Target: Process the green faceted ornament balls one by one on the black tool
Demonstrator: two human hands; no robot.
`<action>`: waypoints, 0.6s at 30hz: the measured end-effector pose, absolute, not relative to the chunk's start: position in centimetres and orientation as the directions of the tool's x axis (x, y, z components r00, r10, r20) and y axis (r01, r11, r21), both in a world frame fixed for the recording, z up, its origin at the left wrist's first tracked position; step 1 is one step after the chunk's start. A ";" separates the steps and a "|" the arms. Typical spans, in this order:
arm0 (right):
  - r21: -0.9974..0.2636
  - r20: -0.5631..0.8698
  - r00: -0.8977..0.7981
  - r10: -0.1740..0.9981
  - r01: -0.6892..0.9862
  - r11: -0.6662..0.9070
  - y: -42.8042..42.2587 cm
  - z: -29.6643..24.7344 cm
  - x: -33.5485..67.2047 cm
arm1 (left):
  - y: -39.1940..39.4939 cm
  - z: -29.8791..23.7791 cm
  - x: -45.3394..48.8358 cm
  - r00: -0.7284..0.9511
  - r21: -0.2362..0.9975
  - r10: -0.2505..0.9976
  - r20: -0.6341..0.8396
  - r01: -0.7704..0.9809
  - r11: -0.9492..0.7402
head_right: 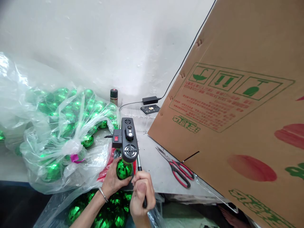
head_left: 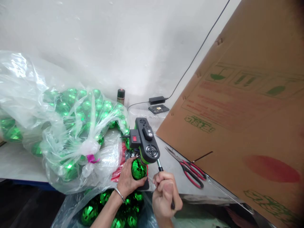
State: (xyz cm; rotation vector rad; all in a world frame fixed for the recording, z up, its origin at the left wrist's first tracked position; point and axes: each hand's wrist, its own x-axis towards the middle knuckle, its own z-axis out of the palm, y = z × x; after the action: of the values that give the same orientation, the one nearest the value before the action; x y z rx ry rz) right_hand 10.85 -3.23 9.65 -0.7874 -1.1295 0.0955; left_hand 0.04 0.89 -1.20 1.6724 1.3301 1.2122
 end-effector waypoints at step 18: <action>-0.726 0.680 0.437 0.589 0.287 0.625 -3.3 16.8 12.0 | -5.5 -7.0 -2.7 0.007 0.768 0.845 0.534 0.415 -0.489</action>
State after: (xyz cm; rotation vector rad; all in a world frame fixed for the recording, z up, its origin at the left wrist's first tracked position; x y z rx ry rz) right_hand 12.02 -3.30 16.78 -0.9245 -1.1441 0.2256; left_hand -2.67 -5.48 -7.01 1.8985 1.2931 1.4814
